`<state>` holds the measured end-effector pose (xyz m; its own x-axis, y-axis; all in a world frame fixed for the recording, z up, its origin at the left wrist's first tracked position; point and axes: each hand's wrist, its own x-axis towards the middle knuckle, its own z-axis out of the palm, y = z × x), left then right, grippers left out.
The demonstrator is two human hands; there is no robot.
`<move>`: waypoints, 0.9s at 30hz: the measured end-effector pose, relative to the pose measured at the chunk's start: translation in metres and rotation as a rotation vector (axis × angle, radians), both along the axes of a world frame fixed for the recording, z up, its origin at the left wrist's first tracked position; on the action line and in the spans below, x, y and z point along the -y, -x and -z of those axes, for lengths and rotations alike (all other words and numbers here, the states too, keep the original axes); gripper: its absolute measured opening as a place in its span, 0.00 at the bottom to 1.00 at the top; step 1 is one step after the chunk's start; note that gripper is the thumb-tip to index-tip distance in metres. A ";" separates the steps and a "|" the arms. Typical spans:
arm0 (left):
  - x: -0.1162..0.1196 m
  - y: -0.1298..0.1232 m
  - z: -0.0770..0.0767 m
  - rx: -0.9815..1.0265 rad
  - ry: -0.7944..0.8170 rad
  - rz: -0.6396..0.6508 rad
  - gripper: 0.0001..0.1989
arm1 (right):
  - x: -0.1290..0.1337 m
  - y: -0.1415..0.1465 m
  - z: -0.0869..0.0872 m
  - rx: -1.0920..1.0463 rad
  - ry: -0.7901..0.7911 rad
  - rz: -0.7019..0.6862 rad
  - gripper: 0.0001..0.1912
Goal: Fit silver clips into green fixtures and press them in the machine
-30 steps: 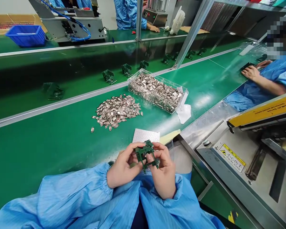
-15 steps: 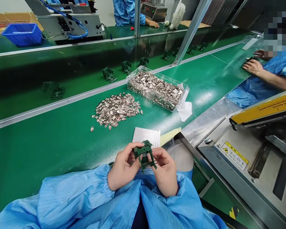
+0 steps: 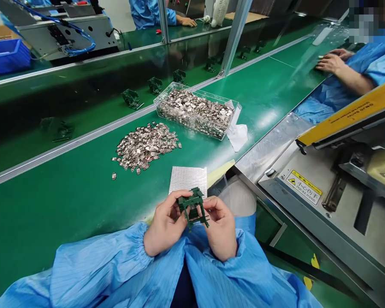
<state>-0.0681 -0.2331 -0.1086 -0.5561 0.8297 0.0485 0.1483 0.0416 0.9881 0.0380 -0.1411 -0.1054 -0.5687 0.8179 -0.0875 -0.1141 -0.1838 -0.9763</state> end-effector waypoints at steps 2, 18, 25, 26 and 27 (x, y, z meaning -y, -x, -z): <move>-0.004 0.000 -0.002 0.032 -0.009 0.032 0.13 | -0.005 -0.008 0.002 0.008 -0.017 -0.011 0.11; -0.081 0.027 0.017 0.164 -0.081 0.010 0.22 | -0.046 -0.007 0.067 0.170 -0.210 -0.292 0.26; -0.078 0.029 0.020 0.237 -0.066 0.024 0.21 | -0.054 -0.013 0.085 0.234 -0.403 -0.284 0.28; -0.078 0.029 0.020 0.254 -0.066 0.023 0.21 | -0.055 -0.014 0.087 0.266 -0.418 -0.291 0.27; -0.078 0.028 0.020 0.269 -0.068 0.023 0.21 | -0.055 -0.016 0.089 0.301 -0.429 -0.300 0.26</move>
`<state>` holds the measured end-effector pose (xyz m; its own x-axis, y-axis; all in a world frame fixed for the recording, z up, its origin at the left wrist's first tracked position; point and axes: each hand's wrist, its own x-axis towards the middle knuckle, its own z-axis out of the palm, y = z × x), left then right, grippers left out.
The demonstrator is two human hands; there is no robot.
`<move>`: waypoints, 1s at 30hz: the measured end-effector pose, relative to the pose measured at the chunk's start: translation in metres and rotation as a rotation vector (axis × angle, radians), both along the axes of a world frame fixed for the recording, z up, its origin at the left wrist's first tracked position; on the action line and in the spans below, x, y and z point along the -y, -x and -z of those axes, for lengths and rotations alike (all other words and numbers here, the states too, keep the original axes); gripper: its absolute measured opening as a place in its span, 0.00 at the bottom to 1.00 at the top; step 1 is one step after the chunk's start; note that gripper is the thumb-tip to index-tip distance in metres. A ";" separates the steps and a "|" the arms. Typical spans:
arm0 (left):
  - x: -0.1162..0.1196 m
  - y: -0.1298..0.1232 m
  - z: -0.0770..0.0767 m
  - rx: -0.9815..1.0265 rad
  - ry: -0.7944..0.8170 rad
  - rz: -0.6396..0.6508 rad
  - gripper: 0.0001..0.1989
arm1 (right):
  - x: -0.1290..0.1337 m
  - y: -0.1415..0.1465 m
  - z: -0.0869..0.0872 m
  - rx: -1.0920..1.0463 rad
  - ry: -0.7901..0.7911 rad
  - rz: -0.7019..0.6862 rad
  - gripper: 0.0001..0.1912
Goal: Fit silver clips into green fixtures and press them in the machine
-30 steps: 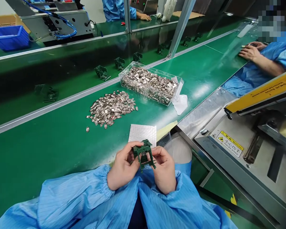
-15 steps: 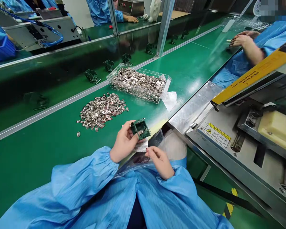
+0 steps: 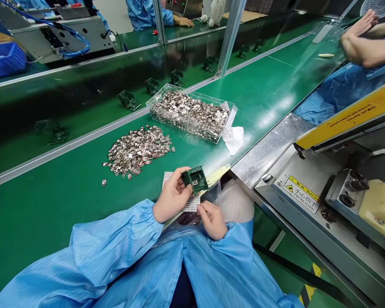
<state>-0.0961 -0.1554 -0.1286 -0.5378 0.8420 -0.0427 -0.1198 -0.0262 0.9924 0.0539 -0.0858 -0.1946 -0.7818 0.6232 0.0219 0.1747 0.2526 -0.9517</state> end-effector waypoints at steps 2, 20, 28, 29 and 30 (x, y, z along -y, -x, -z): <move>0.001 -0.001 0.000 0.022 -0.022 0.006 0.21 | -0.002 -0.003 0.001 0.069 -0.028 -0.011 0.23; 0.013 -0.003 -0.004 -0.204 -0.134 0.048 0.15 | -0.001 0.034 -0.074 -0.264 -0.293 0.409 0.02; 0.014 -0.007 -0.011 -0.277 -0.089 0.047 0.15 | 0.015 0.045 -0.071 -0.281 -0.140 0.533 0.08; 0.014 -0.007 -0.011 -0.283 -0.079 0.030 0.15 | 0.016 0.047 -0.069 -0.293 -0.116 0.549 0.09; 0.013 -0.007 -0.011 -0.286 -0.072 0.014 0.15 | 0.017 0.049 -0.068 -0.304 -0.093 0.559 0.09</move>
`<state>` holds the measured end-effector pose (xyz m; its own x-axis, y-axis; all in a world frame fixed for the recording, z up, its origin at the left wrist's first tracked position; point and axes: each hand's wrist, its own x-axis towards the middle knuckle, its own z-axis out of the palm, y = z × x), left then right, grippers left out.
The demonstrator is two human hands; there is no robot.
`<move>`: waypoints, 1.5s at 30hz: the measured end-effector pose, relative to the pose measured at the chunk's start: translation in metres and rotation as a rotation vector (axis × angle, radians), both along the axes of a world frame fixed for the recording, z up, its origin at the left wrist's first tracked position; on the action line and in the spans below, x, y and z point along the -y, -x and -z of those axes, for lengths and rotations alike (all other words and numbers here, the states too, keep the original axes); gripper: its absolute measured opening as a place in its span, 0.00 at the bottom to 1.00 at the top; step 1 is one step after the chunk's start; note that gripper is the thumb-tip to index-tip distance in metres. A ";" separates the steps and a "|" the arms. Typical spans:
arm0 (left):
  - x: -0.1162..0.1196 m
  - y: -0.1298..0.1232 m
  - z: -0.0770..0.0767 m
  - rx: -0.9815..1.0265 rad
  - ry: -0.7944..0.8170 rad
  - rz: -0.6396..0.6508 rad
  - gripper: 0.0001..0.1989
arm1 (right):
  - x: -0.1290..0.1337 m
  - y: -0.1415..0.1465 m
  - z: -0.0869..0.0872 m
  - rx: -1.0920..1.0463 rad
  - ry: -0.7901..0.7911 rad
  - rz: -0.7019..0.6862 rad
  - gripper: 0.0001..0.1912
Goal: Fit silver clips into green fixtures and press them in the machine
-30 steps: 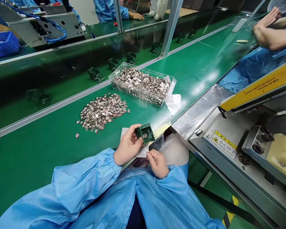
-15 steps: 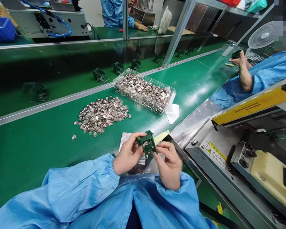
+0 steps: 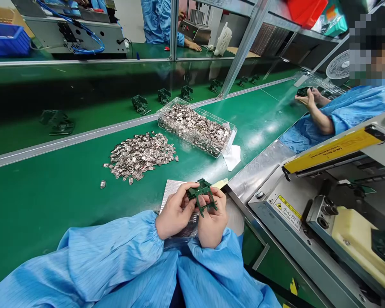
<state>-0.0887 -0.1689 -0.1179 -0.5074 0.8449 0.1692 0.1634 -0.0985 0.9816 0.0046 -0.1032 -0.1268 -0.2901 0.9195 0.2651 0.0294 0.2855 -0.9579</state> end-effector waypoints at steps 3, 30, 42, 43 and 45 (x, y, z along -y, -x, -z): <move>0.001 -0.002 0.002 0.020 -0.011 -0.025 0.15 | 0.002 0.006 0.006 -0.071 0.079 -0.032 0.10; -0.216 -0.174 -0.122 -0.534 -0.203 0.923 0.43 | -0.068 -0.338 -0.073 -0.326 -0.338 0.829 0.29; -0.207 -0.131 -0.120 -0.048 -0.045 0.846 0.32 | -0.153 -0.342 -0.112 0.418 -0.295 0.427 0.36; -0.195 -0.112 -0.115 -0.075 -0.009 0.855 0.30 | -0.158 -0.339 -0.115 0.491 -0.297 0.371 0.35; -0.171 -0.079 -0.100 -0.128 0.065 0.863 0.26 | -0.165 -0.334 -0.117 0.576 -0.304 0.304 0.33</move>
